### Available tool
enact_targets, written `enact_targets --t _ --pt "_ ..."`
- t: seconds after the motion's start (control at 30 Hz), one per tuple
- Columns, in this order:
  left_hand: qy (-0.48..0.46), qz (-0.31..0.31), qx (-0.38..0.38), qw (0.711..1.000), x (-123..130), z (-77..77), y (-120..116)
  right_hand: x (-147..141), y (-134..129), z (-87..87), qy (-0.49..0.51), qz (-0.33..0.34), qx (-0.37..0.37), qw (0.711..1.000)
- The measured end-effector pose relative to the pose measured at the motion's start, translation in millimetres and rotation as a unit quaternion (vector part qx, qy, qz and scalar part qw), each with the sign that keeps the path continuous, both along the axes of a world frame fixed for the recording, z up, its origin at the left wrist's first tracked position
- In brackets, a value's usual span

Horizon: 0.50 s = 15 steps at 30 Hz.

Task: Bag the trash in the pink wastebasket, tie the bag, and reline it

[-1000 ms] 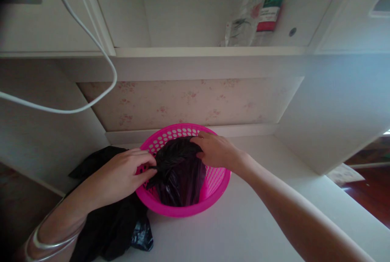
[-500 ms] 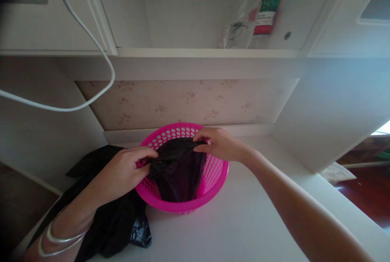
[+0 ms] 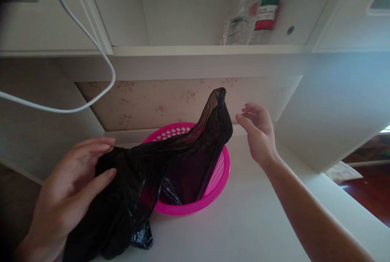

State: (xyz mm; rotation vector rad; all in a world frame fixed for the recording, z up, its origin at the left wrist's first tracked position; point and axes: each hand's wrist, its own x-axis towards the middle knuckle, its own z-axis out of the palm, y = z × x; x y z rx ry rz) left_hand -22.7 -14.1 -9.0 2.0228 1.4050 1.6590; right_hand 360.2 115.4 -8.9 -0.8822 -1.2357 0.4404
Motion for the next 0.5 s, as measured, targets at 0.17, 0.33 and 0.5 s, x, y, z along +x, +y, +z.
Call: enact_targets --t 0.17,0.33,0.5 --pt "0.28 -0.071 0.254 0.923 43.9 13.3 -39.0 -37.4 -39.4 20.0 -0.373 -0.025 0.339 0.863" --pt "0.463 -0.042 0.18 0.867 58.5 18.8 -28.1 -47.1 -31.1 21.4 -0.676 -0.013 0.249 0.693" --pt "0.471 -0.01 0.126 0.873 28.1 0.1 -23.8 -16.5 -18.5 9.0 -0.725 -0.075 0.233 0.644"
